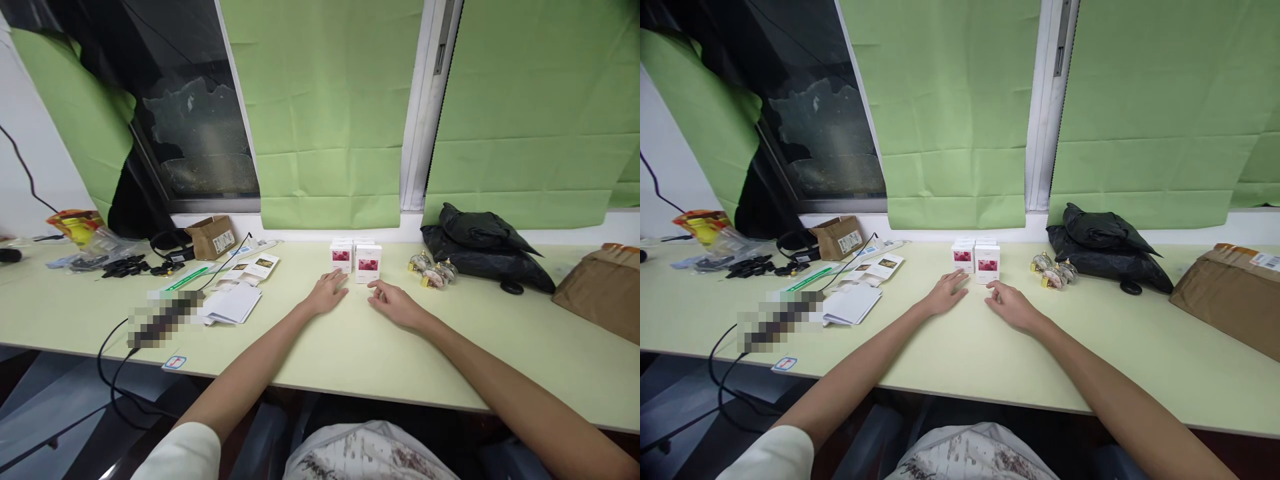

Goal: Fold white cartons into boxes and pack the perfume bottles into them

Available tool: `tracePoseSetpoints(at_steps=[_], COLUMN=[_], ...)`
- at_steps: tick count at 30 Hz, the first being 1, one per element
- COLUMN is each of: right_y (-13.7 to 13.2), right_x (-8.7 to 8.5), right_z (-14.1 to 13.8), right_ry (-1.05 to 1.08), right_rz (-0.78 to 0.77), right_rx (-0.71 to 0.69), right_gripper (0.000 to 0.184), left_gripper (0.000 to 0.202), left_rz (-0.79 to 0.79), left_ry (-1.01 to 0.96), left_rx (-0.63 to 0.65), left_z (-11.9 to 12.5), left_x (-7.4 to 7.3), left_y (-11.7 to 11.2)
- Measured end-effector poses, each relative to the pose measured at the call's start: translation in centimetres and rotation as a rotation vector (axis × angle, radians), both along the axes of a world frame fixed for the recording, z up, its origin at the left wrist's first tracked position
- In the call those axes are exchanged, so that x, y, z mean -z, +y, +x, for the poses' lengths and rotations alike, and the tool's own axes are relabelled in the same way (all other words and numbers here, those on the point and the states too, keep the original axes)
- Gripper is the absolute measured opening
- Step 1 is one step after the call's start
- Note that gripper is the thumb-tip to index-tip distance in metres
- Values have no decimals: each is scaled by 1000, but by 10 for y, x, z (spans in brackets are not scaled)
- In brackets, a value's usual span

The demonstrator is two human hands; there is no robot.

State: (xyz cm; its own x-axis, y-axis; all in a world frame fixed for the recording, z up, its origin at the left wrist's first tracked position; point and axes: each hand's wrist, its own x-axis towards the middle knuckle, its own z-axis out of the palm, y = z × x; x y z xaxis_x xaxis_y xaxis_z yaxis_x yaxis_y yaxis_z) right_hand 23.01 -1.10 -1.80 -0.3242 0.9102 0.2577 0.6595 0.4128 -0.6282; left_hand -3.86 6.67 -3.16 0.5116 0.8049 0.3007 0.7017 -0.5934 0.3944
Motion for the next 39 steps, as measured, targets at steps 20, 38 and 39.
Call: tracePoseSetpoints(at_steps=[20,38,39], right_y=[4,33,35], right_x=[1,20,22], right_z=[3,18,18], right_ry=[-18,350,385], right_rz=[40,-19,-39], right_rx=[60,216,192], right_gripper=[35,68,73], left_gripper=[56,43,44], left_rz=[31,-80,-89], left_ry=[-37,-293,-309], left_rx=[-8,79,81], left_z=[-4,14,15], left_x=[4,-19,-20], left_y=[6,-31,-32])
